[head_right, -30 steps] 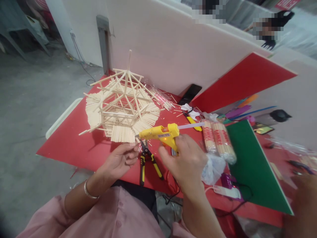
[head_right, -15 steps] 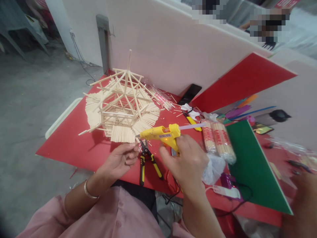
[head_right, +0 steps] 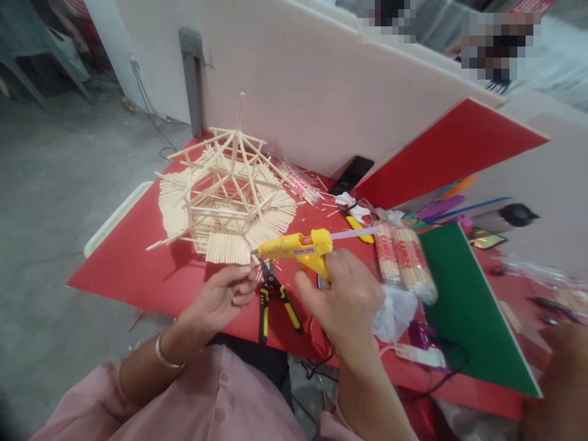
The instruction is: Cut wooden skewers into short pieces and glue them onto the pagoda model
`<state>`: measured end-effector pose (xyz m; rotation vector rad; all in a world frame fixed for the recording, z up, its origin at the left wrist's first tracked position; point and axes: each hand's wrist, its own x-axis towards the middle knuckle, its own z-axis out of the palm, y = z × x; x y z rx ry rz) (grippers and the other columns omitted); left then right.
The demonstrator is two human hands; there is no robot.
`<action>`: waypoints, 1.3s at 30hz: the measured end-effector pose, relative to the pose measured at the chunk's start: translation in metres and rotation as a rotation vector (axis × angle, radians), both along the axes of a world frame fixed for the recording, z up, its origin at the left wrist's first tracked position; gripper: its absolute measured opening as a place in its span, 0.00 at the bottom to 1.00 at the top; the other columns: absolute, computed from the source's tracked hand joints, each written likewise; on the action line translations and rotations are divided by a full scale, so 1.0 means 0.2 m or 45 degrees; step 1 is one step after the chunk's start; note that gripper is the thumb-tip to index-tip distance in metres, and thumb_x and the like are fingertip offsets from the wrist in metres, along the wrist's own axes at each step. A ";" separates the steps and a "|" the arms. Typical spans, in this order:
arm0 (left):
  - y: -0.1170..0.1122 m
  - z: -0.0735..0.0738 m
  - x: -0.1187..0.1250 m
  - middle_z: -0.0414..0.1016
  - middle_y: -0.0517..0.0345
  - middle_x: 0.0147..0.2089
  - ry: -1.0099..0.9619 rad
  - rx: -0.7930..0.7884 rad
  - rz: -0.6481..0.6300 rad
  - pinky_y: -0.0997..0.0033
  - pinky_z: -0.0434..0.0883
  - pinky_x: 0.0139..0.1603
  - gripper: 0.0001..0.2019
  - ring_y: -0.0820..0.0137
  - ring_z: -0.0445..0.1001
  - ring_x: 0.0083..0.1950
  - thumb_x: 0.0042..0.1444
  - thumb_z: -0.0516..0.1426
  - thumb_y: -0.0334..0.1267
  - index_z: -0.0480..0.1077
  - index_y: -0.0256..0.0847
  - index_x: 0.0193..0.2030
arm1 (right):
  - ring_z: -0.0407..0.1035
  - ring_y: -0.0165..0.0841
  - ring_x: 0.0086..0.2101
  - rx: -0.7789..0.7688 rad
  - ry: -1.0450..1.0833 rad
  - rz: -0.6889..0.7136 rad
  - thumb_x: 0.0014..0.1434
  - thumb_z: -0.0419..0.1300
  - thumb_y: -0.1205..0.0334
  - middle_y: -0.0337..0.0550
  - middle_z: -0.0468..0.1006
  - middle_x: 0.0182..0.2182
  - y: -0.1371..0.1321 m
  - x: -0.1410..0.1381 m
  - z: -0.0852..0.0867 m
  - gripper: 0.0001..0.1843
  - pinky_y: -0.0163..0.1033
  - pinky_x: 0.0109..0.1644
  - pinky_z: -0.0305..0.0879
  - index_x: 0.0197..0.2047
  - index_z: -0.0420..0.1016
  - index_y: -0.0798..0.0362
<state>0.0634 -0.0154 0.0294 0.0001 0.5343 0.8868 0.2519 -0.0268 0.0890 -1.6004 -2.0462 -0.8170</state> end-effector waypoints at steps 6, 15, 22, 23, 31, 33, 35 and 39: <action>0.00 0.00 0.00 0.69 0.60 0.25 0.004 0.005 -0.003 0.83 0.51 0.18 0.11 0.84 0.60 0.21 0.37 0.68 0.30 0.72 0.30 0.27 | 0.60 0.29 0.25 -0.009 -0.004 -0.056 0.53 0.63 0.57 0.35 0.66 0.23 0.00 0.01 -0.01 0.11 0.38 0.27 0.45 0.29 0.64 0.50; -0.01 -0.02 0.01 0.70 0.59 0.26 0.022 0.059 -0.011 0.80 0.50 0.19 0.10 0.83 0.59 0.22 0.39 0.68 0.31 0.71 0.32 0.25 | 0.60 0.30 0.25 -0.067 0.077 -0.097 0.53 0.61 0.56 0.36 0.66 0.23 -0.01 0.00 0.00 0.13 0.38 0.27 0.47 0.27 0.59 0.49; -0.04 -0.04 0.01 0.71 0.61 0.26 0.044 0.075 -0.056 0.83 0.52 0.18 0.13 0.83 0.63 0.21 0.38 0.69 0.30 0.72 0.35 0.32 | 0.56 0.27 0.21 -0.275 0.519 -0.242 0.52 0.61 0.50 0.32 0.62 0.20 -0.03 0.00 -0.01 0.16 0.36 0.26 0.52 0.26 0.59 0.48; -0.05 -0.06 0.01 0.71 0.61 0.27 0.064 0.094 -0.072 0.83 0.52 0.18 0.14 0.83 0.63 0.21 0.38 0.69 0.30 0.72 0.35 0.32 | 0.56 0.26 0.20 -0.334 0.636 -0.274 0.51 0.61 0.47 0.31 0.62 0.19 -0.04 0.01 -0.02 0.17 0.35 0.25 0.53 0.27 0.60 0.49; -0.08 -0.15 0.02 0.67 0.66 0.20 0.345 0.119 -0.119 0.84 0.51 0.16 0.19 0.84 0.59 0.16 0.39 0.71 0.44 0.69 0.36 0.30 | 0.68 0.34 0.24 -0.781 1.190 -0.529 0.38 0.67 0.36 0.38 0.76 0.24 -0.28 0.30 -0.17 0.33 0.37 0.27 0.62 0.40 0.73 0.53; -0.09 -0.15 0.03 0.64 0.67 0.17 0.381 0.122 -0.146 0.82 0.50 0.15 0.20 0.83 0.56 0.15 0.40 0.70 0.48 0.68 0.36 0.26 | 0.71 0.38 0.28 -0.757 1.154 -0.607 0.38 0.66 0.36 0.42 0.78 0.27 -0.35 0.38 -0.22 0.33 0.39 0.29 0.63 0.41 0.75 0.53; -0.10 -0.15 0.05 0.62 0.66 0.16 0.427 0.138 -0.137 0.82 0.50 0.15 0.21 0.82 0.57 0.15 0.42 0.69 0.51 0.65 0.37 0.23 | 0.72 0.42 0.31 -0.681 1.108 -0.674 0.39 0.66 0.36 0.44 0.79 0.29 -0.41 0.46 -0.27 0.32 0.41 0.31 0.64 0.40 0.77 0.52; -0.14 -0.14 0.09 0.69 0.60 0.24 0.531 0.227 -0.040 0.82 0.52 0.17 0.24 0.83 0.61 0.19 0.39 0.70 0.48 0.61 0.36 0.17 | 0.71 0.39 0.29 -0.639 1.167 -0.627 0.44 0.64 0.38 0.42 0.78 0.27 -0.41 0.56 -0.40 0.27 0.40 0.30 0.63 0.39 0.79 0.51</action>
